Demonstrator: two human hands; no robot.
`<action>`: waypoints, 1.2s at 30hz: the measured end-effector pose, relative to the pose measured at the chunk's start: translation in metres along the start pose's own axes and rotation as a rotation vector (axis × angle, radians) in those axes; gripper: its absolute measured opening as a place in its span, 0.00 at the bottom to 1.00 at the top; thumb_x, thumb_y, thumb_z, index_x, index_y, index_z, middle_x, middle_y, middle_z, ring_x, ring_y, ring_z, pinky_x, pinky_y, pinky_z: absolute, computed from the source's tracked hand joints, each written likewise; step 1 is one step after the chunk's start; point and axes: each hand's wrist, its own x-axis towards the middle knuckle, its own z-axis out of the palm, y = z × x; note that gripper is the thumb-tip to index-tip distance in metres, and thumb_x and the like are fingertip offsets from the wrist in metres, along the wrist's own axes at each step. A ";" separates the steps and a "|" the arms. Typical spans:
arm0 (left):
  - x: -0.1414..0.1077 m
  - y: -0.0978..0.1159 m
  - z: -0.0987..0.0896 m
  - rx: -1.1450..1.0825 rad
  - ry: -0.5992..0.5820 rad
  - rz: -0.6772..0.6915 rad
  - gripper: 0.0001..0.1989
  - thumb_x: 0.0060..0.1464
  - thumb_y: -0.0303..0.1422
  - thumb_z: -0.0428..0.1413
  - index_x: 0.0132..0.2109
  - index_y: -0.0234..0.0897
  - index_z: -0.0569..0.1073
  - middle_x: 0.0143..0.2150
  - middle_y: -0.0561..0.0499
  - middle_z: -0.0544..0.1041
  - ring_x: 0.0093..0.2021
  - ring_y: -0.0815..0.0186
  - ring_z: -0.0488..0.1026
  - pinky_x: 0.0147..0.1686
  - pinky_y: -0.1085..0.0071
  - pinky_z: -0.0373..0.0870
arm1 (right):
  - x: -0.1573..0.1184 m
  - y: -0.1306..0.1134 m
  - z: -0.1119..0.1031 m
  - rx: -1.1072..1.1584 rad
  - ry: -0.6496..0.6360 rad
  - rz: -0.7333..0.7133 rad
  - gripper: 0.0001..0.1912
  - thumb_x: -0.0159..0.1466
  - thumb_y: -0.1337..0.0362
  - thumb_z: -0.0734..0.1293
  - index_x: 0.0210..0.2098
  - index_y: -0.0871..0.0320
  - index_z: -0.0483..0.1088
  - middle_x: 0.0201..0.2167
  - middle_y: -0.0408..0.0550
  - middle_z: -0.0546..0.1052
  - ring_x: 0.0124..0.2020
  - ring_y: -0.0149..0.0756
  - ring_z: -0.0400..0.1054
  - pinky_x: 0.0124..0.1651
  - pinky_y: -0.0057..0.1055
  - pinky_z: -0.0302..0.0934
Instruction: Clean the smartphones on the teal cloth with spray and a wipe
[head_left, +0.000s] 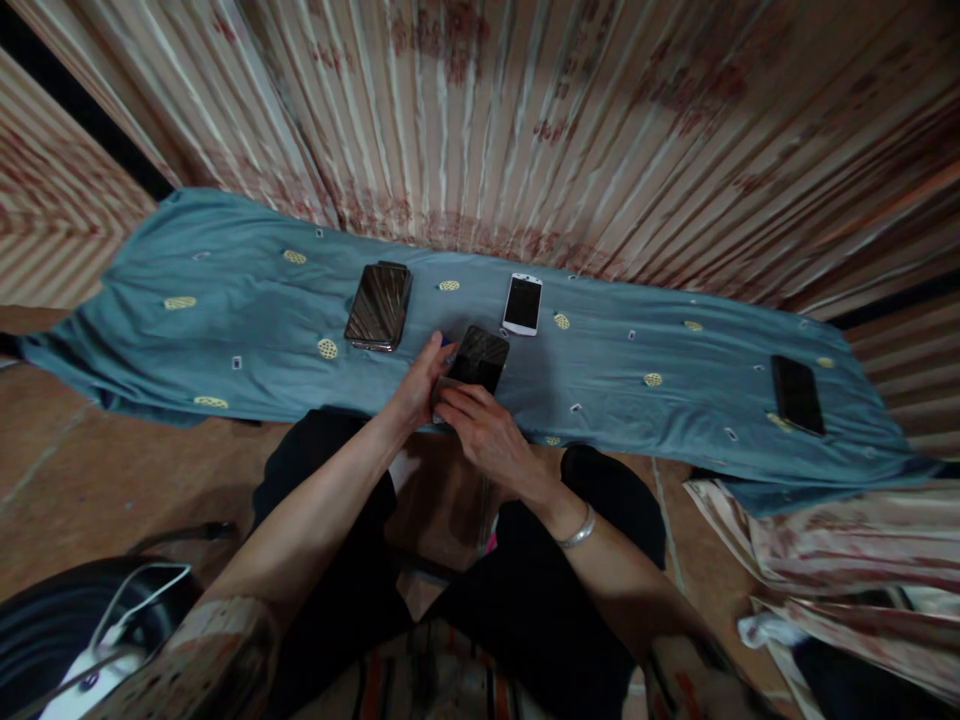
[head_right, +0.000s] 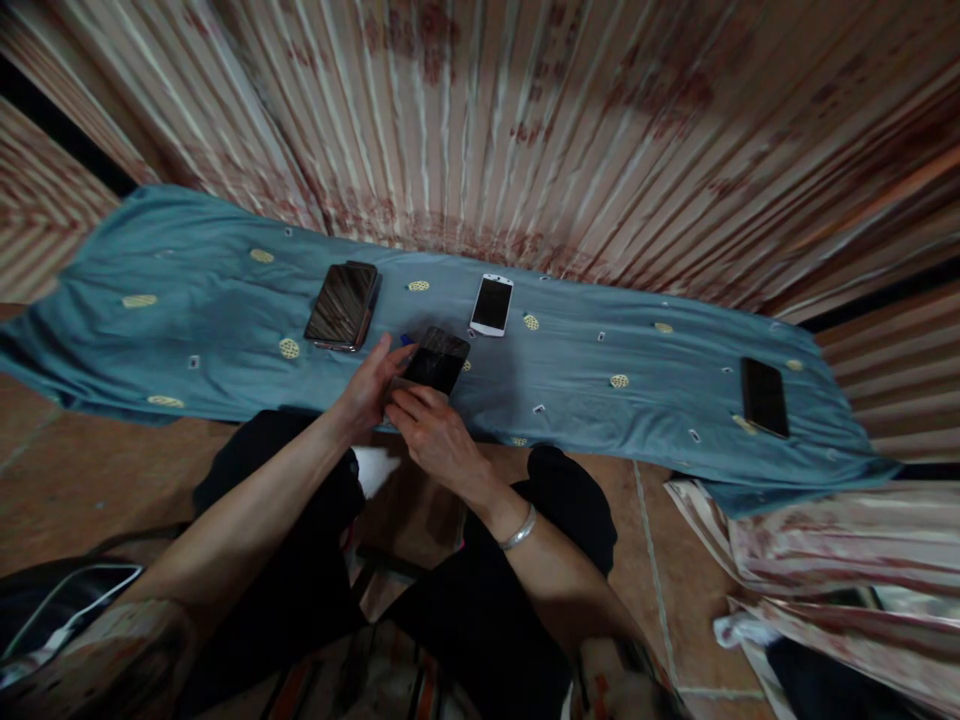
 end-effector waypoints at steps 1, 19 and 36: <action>0.000 0.000 0.000 0.001 -0.001 0.001 0.32 0.65 0.56 0.56 0.62 0.35 0.75 0.43 0.44 0.86 0.32 0.62 0.81 0.34 0.70 0.73 | 0.000 0.000 0.000 -0.002 0.000 -0.002 0.23 0.71 0.77 0.61 0.56 0.55 0.80 0.57 0.54 0.81 0.61 0.45 0.72 0.67 0.46 0.72; 0.002 0.004 0.000 -0.041 -0.038 0.040 0.30 0.68 0.54 0.54 0.61 0.34 0.75 0.40 0.45 0.85 0.29 0.63 0.79 0.33 0.69 0.73 | -0.003 0.006 -0.002 0.062 0.094 -0.090 0.19 0.74 0.76 0.58 0.44 0.58 0.80 0.50 0.54 0.83 0.57 0.42 0.73 0.61 0.40 0.73; 0.000 0.006 0.004 -0.009 -0.107 0.050 0.27 0.71 0.53 0.48 0.51 0.34 0.79 0.32 0.48 0.83 0.27 0.64 0.78 0.28 0.71 0.72 | -0.006 0.022 -0.007 0.104 0.132 -0.029 0.20 0.75 0.75 0.57 0.39 0.57 0.80 0.48 0.54 0.83 0.55 0.44 0.74 0.59 0.42 0.73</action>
